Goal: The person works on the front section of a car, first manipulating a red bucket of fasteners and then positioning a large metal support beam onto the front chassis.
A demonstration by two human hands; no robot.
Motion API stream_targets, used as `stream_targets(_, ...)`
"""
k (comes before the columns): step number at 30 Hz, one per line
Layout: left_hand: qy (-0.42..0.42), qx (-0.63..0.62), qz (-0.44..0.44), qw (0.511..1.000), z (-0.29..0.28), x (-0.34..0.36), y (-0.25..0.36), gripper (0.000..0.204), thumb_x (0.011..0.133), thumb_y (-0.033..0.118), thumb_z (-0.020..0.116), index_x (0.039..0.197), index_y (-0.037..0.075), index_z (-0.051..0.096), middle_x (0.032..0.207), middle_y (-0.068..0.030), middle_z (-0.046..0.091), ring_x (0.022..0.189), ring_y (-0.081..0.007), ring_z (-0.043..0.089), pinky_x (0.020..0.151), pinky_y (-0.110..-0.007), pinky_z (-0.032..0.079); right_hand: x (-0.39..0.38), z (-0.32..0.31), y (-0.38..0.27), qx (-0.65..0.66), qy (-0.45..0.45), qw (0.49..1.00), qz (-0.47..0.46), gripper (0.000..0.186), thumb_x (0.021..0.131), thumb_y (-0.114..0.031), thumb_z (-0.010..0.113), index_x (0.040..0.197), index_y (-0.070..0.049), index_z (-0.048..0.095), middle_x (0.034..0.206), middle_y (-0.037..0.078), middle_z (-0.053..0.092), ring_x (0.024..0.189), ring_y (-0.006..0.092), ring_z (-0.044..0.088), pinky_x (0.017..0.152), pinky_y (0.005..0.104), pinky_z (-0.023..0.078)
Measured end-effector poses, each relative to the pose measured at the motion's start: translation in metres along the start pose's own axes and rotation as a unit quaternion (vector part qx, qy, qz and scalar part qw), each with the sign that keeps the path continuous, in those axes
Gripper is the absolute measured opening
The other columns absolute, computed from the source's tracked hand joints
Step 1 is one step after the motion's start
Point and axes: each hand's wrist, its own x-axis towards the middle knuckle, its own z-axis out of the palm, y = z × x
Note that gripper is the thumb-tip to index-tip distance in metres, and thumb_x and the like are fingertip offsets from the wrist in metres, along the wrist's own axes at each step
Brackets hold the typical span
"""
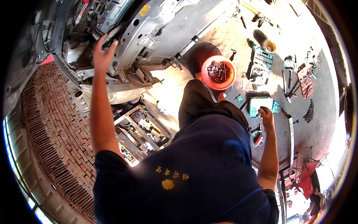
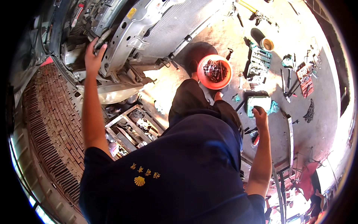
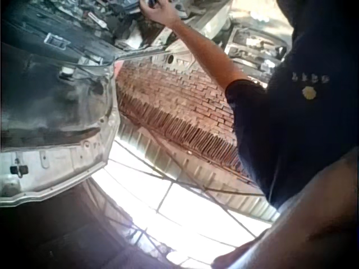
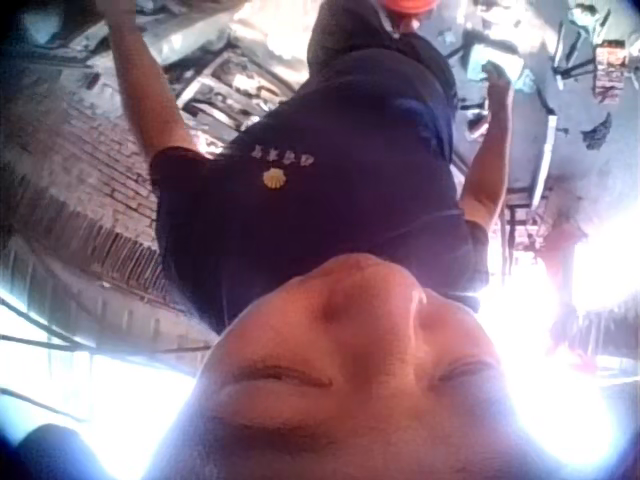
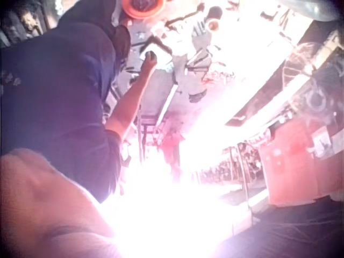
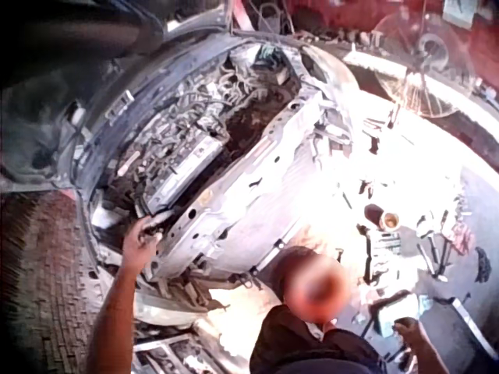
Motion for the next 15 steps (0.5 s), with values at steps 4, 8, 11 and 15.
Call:
stream_targets(4, 0.117, -0.193, -0.028, 0.974, 0.023, -0.088, 0.060, 0.039, 0.096, 0.024, 0.070, 0.127, 0.002, 0.066, 0.124, -0.0117, 0.067, 0.107, -0.0219, 0.064, 0.096, -0.035, 0.050, 0.012, -0.002, 0.018, 0.005, -0.009, 1.000, 0.005, 0.037, 0.094, -0.027, 0.066, 0.116, 0.003, 0.070, 0.096, 0.008, 0.074, 0.081, 0.0142, 0.065, 0.075, 0.0295, 0.051)
stream_targets(8, -0.022, -0.256, -0.092, 0.962, 0.059, -0.169, 0.111, 0.031, 0.094, 0.022, 0.072, 0.118, 0.004, 0.067, 0.109, -0.0079, 0.066, 0.092, -0.0180, 0.063, 0.090, -0.034, 0.053, 0.017, -0.013, 0.064, -0.038, -0.027, 0.996, 0.070, 0.032, 0.096, -0.030, 0.065, 0.113, -0.003, 0.071, 0.094, 0.004, 0.073, 0.083, 0.0127, 0.066, 0.071, 0.0289, 0.050)
stream_targets(11, -0.090, -0.271, -0.150, 0.947, 0.081, -0.209, 0.128, 0.027, 0.095, 0.012, 0.070, 0.120, 0.004, 0.066, 0.111, -0.0068, 0.067, 0.103, -0.0152, 0.066, 0.092, -0.031, 0.053, 0.014, -0.022, 0.095, -0.050, -0.012, 0.991, 0.124, 0.032, 0.095, -0.031, 0.065, 0.111, -0.004, 0.072, 0.090, 0.003, 0.072, 0.077, 0.0116, 0.064, 0.065, 0.0291, 0.049)
stream_targets(15, -0.104, -0.312, -0.192, 0.925, 0.098, -0.231, 0.123, 0.025, 0.097, 0.011, 0.067, 0.120, 0.002, 0.065, 0.111, -0.0052, 0.067, 0.103, -0.0133, 0.065, 0.094, -0.031, 0.052, 0.014, -0.033, 0.116, -0.017, 0.001, 0.991, 0.131, 0.034, 0.095, -0.032, 0.064, 0.113, -0.004, 0.071, 0.090, 0.003, 0.071, 0.078, 0.0120, 0.064, 0.066, 0.0285, 0.048)
